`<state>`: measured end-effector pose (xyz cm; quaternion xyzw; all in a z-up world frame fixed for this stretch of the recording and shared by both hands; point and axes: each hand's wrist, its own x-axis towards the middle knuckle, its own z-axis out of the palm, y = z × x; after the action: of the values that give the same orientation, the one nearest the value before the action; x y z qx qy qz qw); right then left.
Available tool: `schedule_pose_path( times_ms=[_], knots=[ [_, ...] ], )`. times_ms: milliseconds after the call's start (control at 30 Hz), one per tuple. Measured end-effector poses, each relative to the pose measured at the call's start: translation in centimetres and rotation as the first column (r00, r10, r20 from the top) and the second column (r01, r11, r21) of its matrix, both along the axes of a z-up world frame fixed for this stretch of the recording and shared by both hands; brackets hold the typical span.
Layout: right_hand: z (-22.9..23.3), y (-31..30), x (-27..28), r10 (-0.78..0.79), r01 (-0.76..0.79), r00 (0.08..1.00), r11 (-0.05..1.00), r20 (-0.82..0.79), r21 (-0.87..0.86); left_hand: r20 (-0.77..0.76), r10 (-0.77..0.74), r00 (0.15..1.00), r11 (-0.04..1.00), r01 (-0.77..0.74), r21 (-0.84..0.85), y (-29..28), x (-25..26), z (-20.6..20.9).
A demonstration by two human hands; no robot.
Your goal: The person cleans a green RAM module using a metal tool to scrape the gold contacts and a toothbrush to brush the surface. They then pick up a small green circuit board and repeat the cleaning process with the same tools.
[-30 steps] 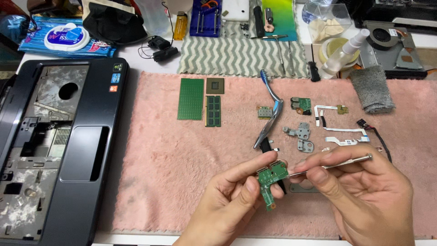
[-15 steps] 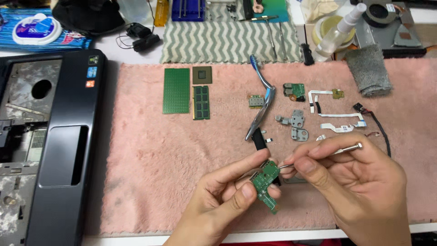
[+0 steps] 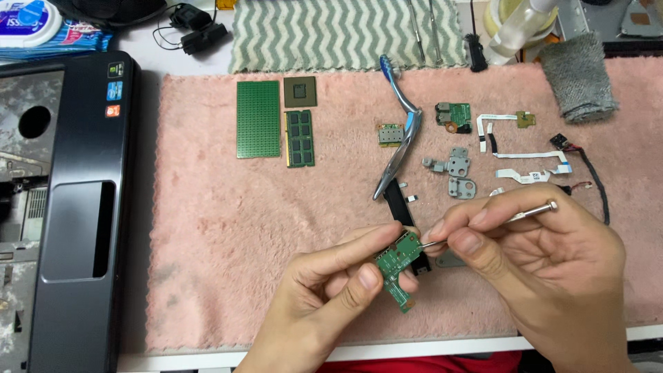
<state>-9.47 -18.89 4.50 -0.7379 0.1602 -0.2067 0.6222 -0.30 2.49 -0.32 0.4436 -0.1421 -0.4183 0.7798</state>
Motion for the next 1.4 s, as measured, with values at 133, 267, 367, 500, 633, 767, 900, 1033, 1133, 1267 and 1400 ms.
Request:
schedule_pose_path(
  times_ms=[133,267,367,500,633,767,900,1033,1133,1267,1400],
  knots=[
    [0.2,0.2,0.0,0.009,-0.009,1.0,1.0,-0.012,-0.012,0.029,0.014,0.999,1.0,-0.015,0.021,0.2,-0.2,0.3],
    [0.5,0.3,0.0,-0.007,0.006,1.0,0.999,-0.029,-0.036,0.072,0.036,0.997,0.999,-0.038,0.021,0.2,-0.3,0.6],
    [0.6,0.4,0.1,-0.023,0.022,0.999,0.999,-0.044,-0.029,0.098,0.048,0.994,0.999,-0.049,0.01,0.1,-0.4,0.5],
    [0.8,0.5,0.3,-0.044,0.041,0.995,0.998,-0.09,-0.04,0.117,0.069,0.991,0.998,-0.068,-0.015,0.1,-0.5,0.2],
    [0.4,0.2,0.3,-0.007,0.004,0.998,0.999,-0.063,-0.035,0.124,0.074,0.989,0.994,-0.064,-0.087,0.0,-0.5,-0.4],
    [0.4,0.2,0.5,0.0,-0.003,0.996,0.999,-0.087,-0.038,0.164,0.077,0.984,0.996,-0.068,-0.059,0.0,-0.5,-0.8],
    [0.4,0.2,0.6,-0.028,0.026,0.993,1.0,-0.116,-0.016,0.141,0.077,0.987,0.997,-0.074,-0.027,0.0,-0.4,-1.1],
    [-0.1,0.0,0.4,-0.02,0.02,0.994,1.0,-0.107,0.006,0.125,0.09,0.988,0.996,-0.086,-0.036,-0.1,-0.2,-0.9],
    [-0.1,0.0,0.4,0.023,-0.022,0.998,1.0,-0.054,0.013,0.16,0.098,0.982,0.995,-0.093,-0.035,-0.1,-0.2,-0.7],
    [0.0,0.1,0.6,0.025,-0.027,0.998,0.999,-0.055,-0.037,0.17,0.106,0.98,0.992,-0.093,-0.083,-0.1,-0.3,-0.8],
    [-0.3,0.2,0.7,0.019,-0.022,0.998,0.998,-0.052,-0.055,0.188,0.115,0.975,0.993,-0.112,-0.022,-0.2,-0.3,-0.8]
  ],
)
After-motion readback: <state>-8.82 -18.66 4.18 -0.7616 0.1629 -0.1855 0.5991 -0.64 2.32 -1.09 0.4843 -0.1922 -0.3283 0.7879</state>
